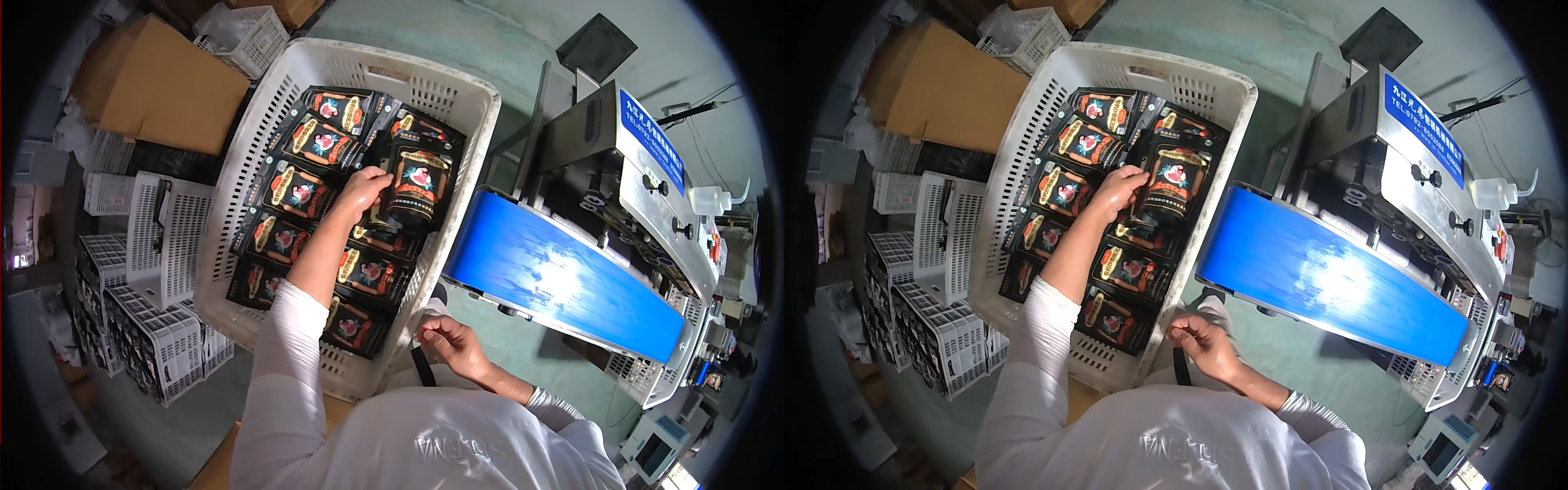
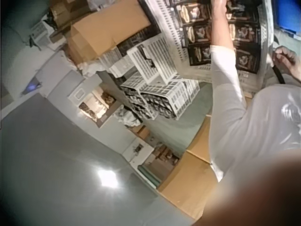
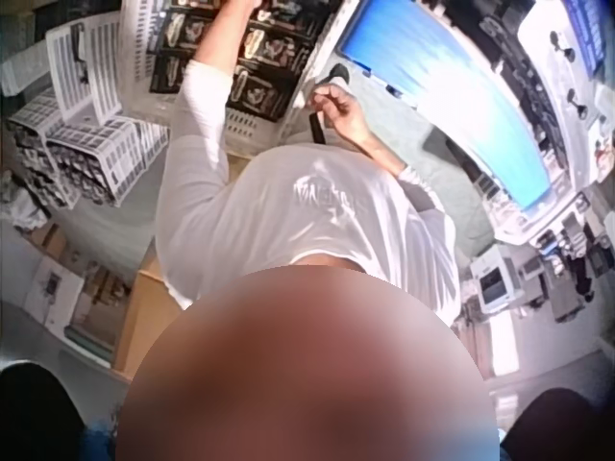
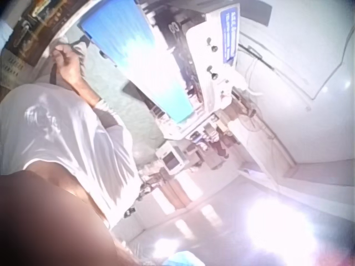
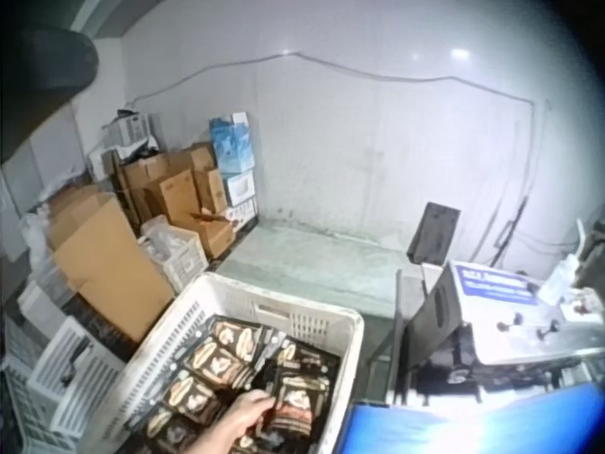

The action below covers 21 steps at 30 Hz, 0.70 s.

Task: Placing packaged food items into a vacuum sealing machine and onto a conveyor belt.

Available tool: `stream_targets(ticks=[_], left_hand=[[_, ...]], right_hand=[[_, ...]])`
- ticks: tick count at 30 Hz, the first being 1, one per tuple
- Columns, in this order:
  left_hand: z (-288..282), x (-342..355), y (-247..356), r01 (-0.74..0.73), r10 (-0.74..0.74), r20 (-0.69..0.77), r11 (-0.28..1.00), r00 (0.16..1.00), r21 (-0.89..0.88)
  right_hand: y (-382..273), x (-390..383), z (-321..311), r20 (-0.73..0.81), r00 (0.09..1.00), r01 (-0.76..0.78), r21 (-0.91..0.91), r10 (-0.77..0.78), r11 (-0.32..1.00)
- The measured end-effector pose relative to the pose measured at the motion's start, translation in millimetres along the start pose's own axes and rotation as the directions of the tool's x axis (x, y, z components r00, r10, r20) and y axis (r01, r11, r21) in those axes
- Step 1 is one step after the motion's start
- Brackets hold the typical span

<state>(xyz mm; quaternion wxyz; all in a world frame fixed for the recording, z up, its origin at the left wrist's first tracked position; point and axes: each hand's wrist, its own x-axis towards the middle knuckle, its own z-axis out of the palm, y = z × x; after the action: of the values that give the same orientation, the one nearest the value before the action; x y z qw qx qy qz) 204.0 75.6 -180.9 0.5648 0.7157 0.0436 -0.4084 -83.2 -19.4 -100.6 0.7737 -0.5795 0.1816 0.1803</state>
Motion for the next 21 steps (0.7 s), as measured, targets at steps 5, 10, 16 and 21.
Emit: stream_targets(ticks=[5, 10, 16, 21], left_hand=[[-0.9, -29.5, -0.1, -0.285, 0.285, 0.015, 0.959, 0.959, 0.004], [-2.6, -87.0, 3.1, -0.455, 0.441, -0.133, 0.886, 0.887, -0.096], [-11.3, -114.4, 4.0, -0.578, 0.543, -0.205, 0.791, 0.814, -0.199], [-16.3, -105.6, 2.6, -0.668, 0.583, -0.335, 0.695, 0.740, -0.266]], right_hand=[[-11.4, 0.9, -1.0, -0.010, 1.000, -0.007, -0.006, 0.007, 1.000], [-3.6, 0.1, -2.8, 0.001, 0.999, 0.039, -0.004, -0.039, 0.999], [-0.6, 3.5, 5.8, 0.024, 0.999, 0.036, 0.005, -0.036, 0.999], [3.1, 5.6, 11.4, 0.061, 0.998, 0.030, -0.011, -0.030, 0.999]])
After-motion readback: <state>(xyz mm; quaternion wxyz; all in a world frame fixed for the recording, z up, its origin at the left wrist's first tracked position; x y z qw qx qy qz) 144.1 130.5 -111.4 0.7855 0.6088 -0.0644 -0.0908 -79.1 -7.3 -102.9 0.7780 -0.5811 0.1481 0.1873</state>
